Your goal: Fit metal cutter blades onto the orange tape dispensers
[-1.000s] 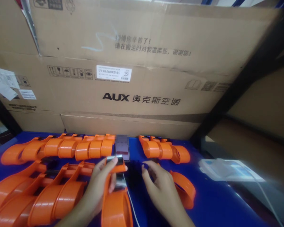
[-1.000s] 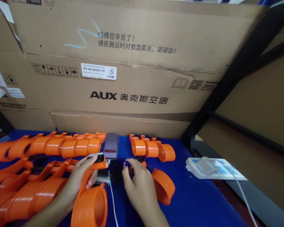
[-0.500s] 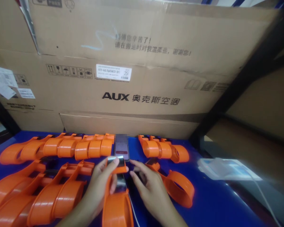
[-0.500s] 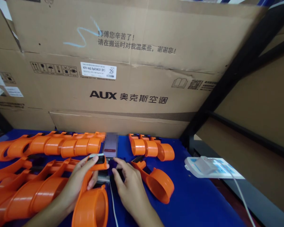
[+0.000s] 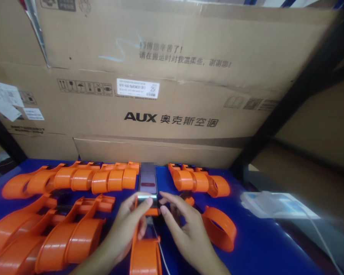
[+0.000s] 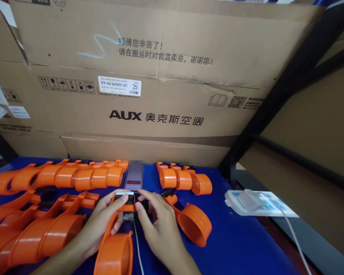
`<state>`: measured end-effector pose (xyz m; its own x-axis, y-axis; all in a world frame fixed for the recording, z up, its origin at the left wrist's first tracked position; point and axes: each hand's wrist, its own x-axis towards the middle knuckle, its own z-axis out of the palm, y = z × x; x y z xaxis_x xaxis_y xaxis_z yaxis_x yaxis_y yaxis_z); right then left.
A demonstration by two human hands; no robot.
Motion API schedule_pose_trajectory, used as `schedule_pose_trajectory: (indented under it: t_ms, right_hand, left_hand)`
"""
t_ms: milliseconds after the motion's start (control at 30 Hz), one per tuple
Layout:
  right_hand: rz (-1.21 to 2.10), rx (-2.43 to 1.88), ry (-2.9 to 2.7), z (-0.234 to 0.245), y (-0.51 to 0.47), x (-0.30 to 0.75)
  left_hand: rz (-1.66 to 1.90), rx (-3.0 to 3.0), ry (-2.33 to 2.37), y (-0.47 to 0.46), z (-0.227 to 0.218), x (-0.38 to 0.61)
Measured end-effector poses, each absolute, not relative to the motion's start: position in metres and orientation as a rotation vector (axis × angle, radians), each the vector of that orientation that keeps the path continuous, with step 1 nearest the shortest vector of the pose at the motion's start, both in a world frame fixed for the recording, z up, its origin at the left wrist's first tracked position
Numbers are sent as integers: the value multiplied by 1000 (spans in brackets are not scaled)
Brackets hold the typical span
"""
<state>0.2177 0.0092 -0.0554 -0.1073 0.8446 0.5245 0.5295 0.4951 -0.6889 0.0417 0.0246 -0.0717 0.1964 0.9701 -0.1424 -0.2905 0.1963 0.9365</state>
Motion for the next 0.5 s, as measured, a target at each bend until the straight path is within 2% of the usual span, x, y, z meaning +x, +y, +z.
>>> schedule_pose_trajectory:
  t_ms: [233,500]
  right_hand:
    - [495,-988,-1884,-47,7,217]
    - [413,-1128,-1716,-52,5,217]
  left_hand:
    - [1052,999,861,19,-71,45]
    - [1142,998,782,18,-71,40]
